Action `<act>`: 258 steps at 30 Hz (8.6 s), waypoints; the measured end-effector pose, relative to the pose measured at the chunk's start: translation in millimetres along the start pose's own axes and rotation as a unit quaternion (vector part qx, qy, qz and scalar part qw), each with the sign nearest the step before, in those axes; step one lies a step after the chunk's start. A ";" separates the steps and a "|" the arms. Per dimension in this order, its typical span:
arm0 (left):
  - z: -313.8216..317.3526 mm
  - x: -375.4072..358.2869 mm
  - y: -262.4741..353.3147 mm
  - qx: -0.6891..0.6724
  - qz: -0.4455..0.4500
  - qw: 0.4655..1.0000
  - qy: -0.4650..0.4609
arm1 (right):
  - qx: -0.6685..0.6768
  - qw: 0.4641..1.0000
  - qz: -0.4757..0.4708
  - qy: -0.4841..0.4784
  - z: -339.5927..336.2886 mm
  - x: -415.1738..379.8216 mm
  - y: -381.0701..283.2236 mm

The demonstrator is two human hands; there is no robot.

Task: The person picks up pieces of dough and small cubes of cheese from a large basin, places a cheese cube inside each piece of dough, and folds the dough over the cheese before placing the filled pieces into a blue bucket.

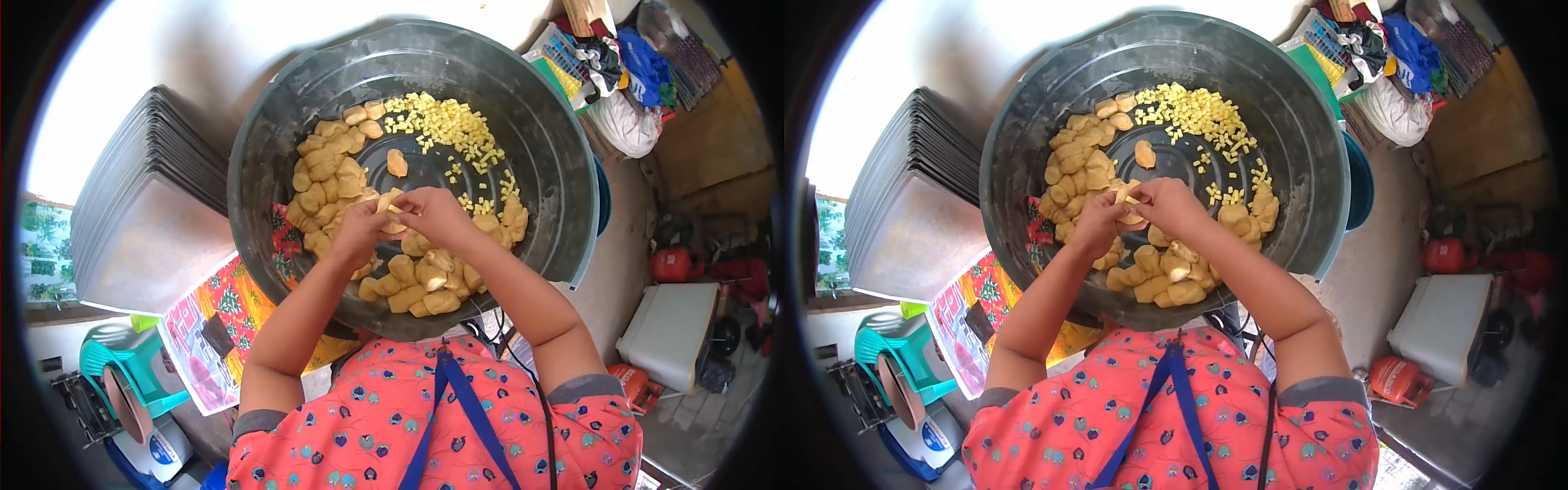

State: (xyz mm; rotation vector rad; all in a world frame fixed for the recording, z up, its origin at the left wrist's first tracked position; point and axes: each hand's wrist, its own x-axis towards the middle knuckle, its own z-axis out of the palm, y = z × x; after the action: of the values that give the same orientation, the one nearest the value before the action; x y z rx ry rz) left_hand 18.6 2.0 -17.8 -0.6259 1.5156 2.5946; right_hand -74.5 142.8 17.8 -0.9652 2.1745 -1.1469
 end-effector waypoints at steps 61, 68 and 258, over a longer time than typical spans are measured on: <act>13.6 -16.8 11.6 0.119 0.076 0.983 -0.118 | 0.335 0.940 0.051 0.039 -8.5 -36.3 -1.9; 12.4 -25.8 23.6 0.070 0.008 0.989 -0.131 | 0.291 0.944 0.026 0.152 -51.4 -51.3 -16.5; 9.8 -11.6 18.0 -0.068 0.004 0.995 -0.075 | 0.338 0.935 0.087 0.064 -34.7 -33.9 -19.8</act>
State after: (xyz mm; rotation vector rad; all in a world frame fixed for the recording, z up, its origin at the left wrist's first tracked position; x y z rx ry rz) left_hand 21.5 2.8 5.6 -0.4246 1.3084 2.6997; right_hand -70.3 178.4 56.0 -0.3942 1.6962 -1.7313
